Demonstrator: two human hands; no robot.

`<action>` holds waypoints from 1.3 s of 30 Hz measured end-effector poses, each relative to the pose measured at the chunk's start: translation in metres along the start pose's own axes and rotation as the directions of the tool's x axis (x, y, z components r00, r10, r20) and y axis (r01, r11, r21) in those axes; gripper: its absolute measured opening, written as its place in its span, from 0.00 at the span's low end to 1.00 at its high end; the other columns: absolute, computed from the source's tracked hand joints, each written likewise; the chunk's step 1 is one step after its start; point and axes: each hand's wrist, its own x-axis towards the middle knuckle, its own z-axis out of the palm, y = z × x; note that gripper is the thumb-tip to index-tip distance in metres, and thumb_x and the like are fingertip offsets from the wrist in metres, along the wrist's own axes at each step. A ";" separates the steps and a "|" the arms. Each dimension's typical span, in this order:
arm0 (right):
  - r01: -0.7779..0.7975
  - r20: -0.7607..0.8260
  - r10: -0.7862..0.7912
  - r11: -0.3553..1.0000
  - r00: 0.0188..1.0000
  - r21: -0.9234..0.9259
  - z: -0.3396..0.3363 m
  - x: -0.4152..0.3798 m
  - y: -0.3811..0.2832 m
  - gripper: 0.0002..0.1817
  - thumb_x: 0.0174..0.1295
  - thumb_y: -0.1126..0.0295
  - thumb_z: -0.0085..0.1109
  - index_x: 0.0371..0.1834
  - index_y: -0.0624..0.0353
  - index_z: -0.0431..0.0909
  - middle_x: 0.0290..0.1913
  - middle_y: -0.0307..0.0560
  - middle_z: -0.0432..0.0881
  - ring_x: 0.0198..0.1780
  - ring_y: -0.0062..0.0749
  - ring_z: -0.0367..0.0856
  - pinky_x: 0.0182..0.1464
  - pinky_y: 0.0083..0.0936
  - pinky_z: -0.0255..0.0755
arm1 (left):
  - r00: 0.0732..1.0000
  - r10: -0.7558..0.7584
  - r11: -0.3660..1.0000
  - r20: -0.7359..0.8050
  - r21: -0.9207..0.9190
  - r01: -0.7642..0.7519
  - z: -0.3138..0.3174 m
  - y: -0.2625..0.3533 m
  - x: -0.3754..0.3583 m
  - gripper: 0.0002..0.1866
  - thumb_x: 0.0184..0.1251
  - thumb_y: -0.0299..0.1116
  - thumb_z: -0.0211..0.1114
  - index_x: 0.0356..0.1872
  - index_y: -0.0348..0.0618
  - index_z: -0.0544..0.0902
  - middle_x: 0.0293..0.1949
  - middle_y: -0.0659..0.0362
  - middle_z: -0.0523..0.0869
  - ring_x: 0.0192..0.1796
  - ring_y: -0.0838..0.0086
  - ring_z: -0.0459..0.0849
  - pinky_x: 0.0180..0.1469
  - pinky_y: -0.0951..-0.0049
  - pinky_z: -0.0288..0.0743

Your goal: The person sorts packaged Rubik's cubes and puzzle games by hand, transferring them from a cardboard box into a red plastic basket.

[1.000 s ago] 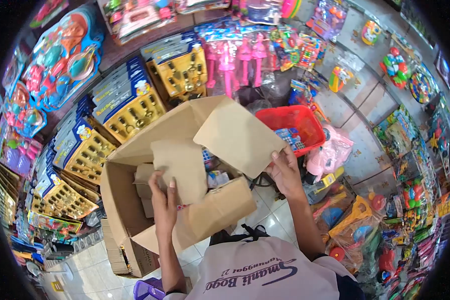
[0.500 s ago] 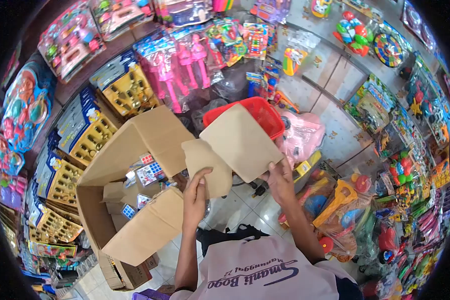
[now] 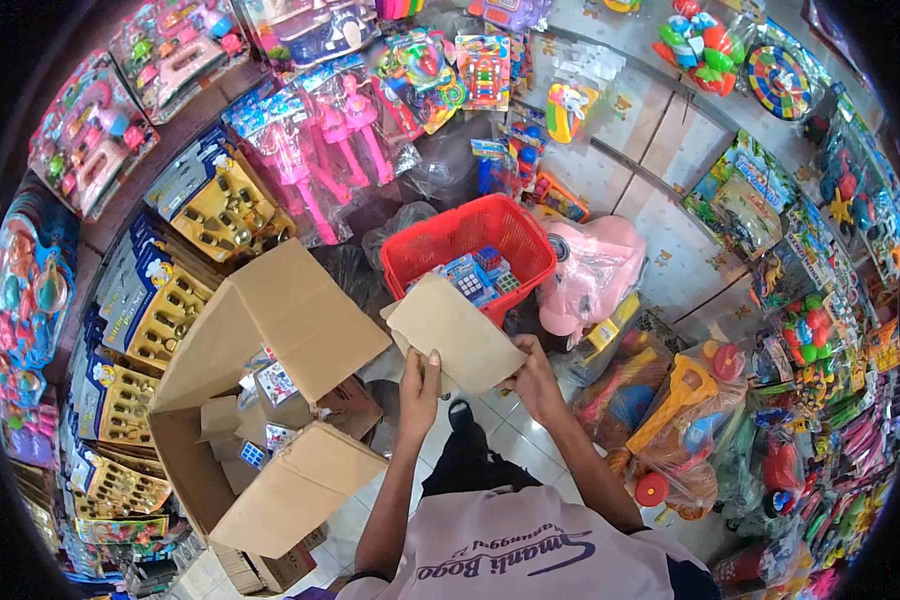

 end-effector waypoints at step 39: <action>-0.518 -0.278 0.437 0.701 0.855 -0.490 -0.159 0.289 0.014 0.24 0.62 0.56 0.54 0.58 0.52 0.65 0.50 0.48 0.74 0.53 0.38 0.73 0.57 0.38 0.67 | 0.961 -0.005 0.938 -0.277 0.331 0.100 0.014 -0.118 0.207 0.11 0.66 0.27 0.56 0.49 0.40 0.73 0.49 0.48 0.77 0.53 0.56 0.77 0.56 0.64 0.68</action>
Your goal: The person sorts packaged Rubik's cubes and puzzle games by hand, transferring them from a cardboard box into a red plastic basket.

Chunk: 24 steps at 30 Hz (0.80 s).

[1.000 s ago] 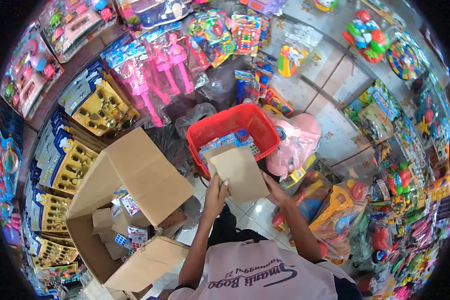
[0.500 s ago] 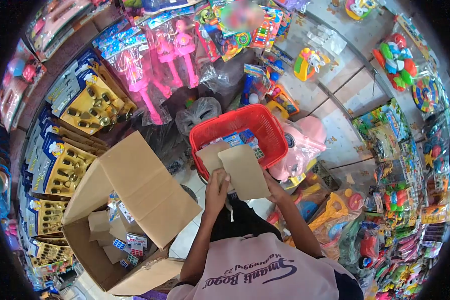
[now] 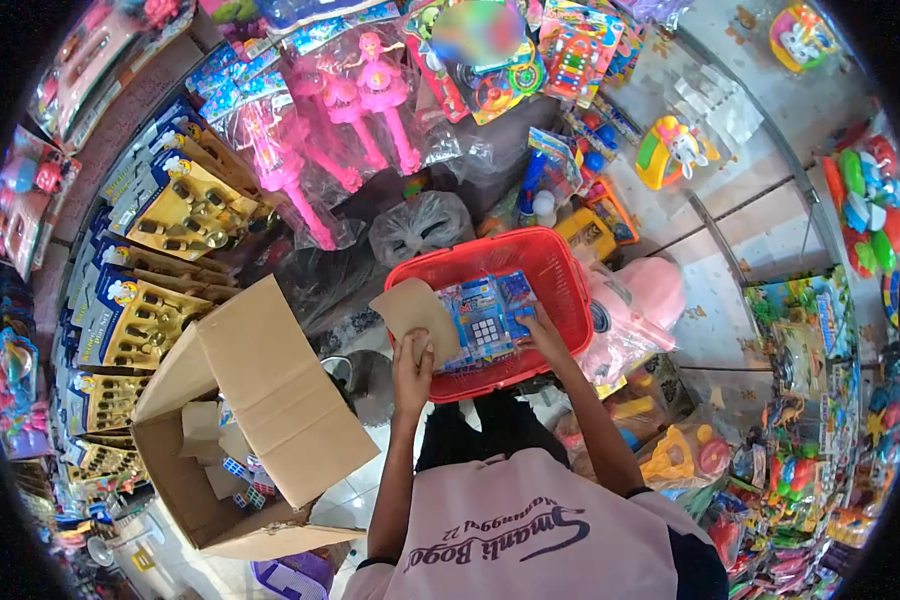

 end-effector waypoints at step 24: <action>0.060 0.013 -0.103 0.473 0.995 -0.879 -0.065 0.097 0.106 0.32 0.44 0.54 0.72 0.49 0.57 0.71 0.50 0.62 0.74 0.50 0.57 0.77 0.50 0.48 0.73 | 0.994 0.014 0.986 0.109 0.165 -0.032 0.050 -0.012 0.030 0.24 0.56 0.23 0.60 0.57 0.47 0.72 0.50 0.44 0.74 0.51 0.47 0.76 0.50 0.57 0.73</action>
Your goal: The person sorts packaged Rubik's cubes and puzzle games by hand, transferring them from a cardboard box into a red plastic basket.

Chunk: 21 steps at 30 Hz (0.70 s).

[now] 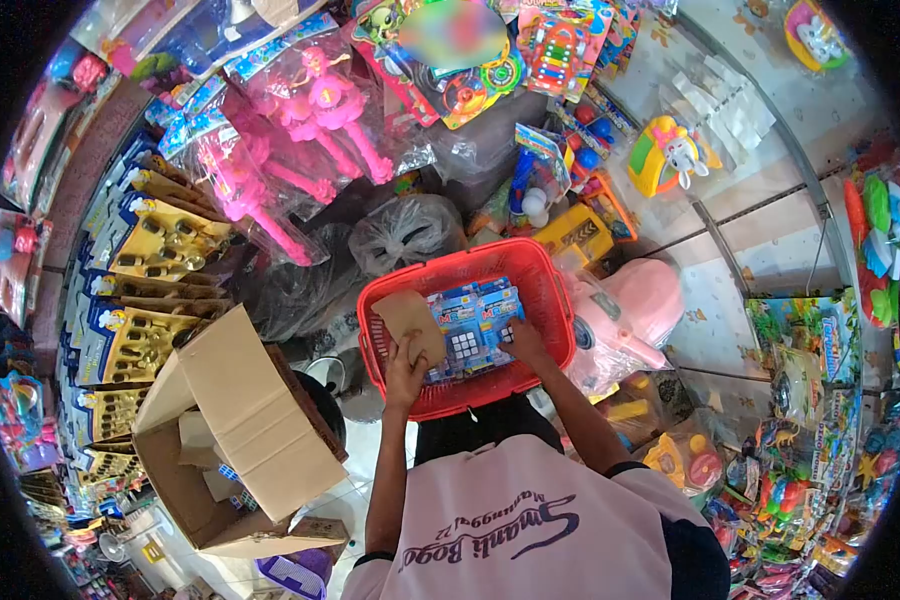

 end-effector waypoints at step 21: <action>0.592 0.301 -0.515 0.751 0.802 -0.293 0.007 0.012 -0.073 0.39 0.41 0.61 0.73 0.60 0.51 0.66 0.58 0.51 0.72 0.62 0.51 0.68 0.62 0.51 0.62 | 0.999 -0.037 0.999 0.003 -0.034 0.037 -0.001 -0.008 0.010 0.23 0.57 0.23 0.60 0.56 0.46 0.73 0.54 0.44 0.74 0.54 0.48 0.75 0.55 0.57 0.71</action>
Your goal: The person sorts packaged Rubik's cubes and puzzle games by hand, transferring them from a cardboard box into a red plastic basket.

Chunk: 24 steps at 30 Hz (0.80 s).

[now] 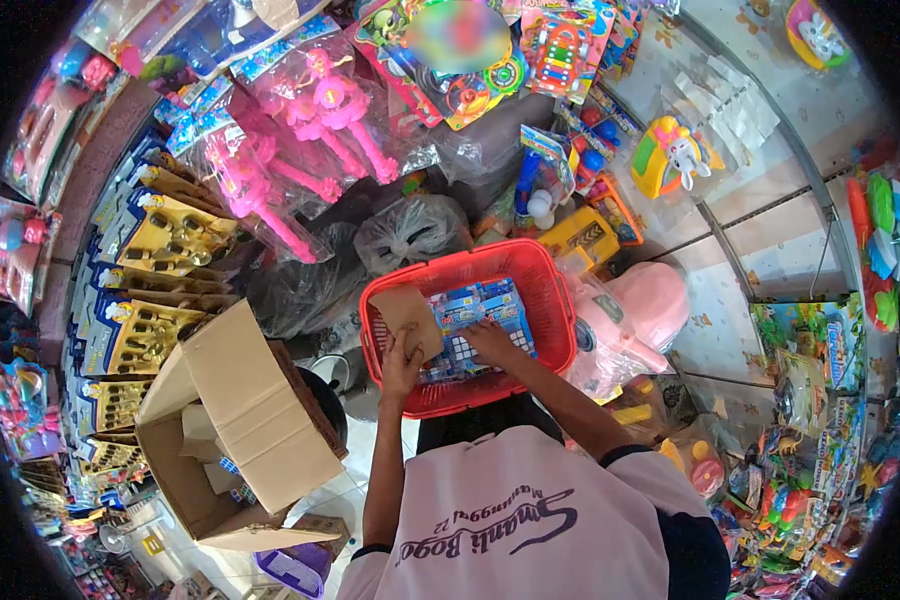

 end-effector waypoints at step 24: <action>-0.216 0.245 0.023 -0.396 0.969 0.893 -0.055 0.014 0.002 0.24 0.68 0.53 0.40 0.63 0.50 0.65 0.58 0.47 0.75 0.59 0.40 0.74 0.62 0.49 0.66 | 0.949 -0.231 0.631 0.216 -0.709 0.315 0.010 -0.001 0.014 0.16 0.66 0.30 0.62 0.53 0.46 0.71 0.45 0.65 0.75 0.44 0.83 0.75 0.37 0.81 0.71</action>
